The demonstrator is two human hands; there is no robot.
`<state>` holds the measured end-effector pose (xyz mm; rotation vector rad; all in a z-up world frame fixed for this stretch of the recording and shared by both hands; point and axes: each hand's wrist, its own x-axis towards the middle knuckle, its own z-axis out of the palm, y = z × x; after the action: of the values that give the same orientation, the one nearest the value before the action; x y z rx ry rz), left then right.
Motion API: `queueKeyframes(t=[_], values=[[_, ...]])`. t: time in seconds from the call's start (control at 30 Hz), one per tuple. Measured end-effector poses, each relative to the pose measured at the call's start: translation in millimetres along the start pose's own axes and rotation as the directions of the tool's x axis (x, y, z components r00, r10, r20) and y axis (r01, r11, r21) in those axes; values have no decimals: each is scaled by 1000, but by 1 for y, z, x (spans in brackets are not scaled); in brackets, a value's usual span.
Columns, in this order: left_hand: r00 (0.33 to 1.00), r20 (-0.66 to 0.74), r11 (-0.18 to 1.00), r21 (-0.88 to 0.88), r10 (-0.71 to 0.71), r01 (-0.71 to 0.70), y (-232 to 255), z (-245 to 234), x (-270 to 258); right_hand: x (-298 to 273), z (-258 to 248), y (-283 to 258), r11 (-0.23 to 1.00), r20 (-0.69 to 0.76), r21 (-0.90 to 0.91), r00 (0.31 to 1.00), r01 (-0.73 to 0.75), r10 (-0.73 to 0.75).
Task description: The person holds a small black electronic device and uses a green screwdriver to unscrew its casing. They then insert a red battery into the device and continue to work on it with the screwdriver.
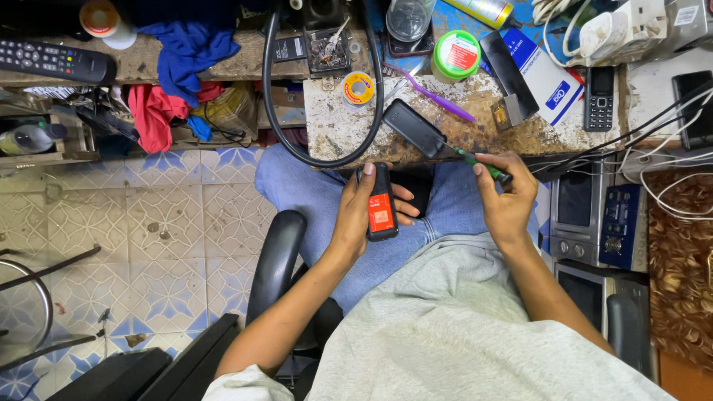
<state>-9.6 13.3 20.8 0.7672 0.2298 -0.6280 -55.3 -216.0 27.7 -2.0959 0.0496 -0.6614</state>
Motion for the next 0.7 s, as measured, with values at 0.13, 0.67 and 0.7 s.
queueKeyframes(t=[0.13, 0.67, 0.7], values=[[1000, -6, 1000, -3, 27, -27, 1, 0, 0, 1, 0, 3, 1000, 7, 5, 1000, 0, 0], [974, 196, 985, -147, 114, -86, -3, 9, -6, -21, 14, -41, 654, 70, 680, 918, -330, 390], [974, 194, 985, -147, 114, -86, -3, 9, -6, -21, 15, -39, 653, 73, 681, 918, -332, 391]])
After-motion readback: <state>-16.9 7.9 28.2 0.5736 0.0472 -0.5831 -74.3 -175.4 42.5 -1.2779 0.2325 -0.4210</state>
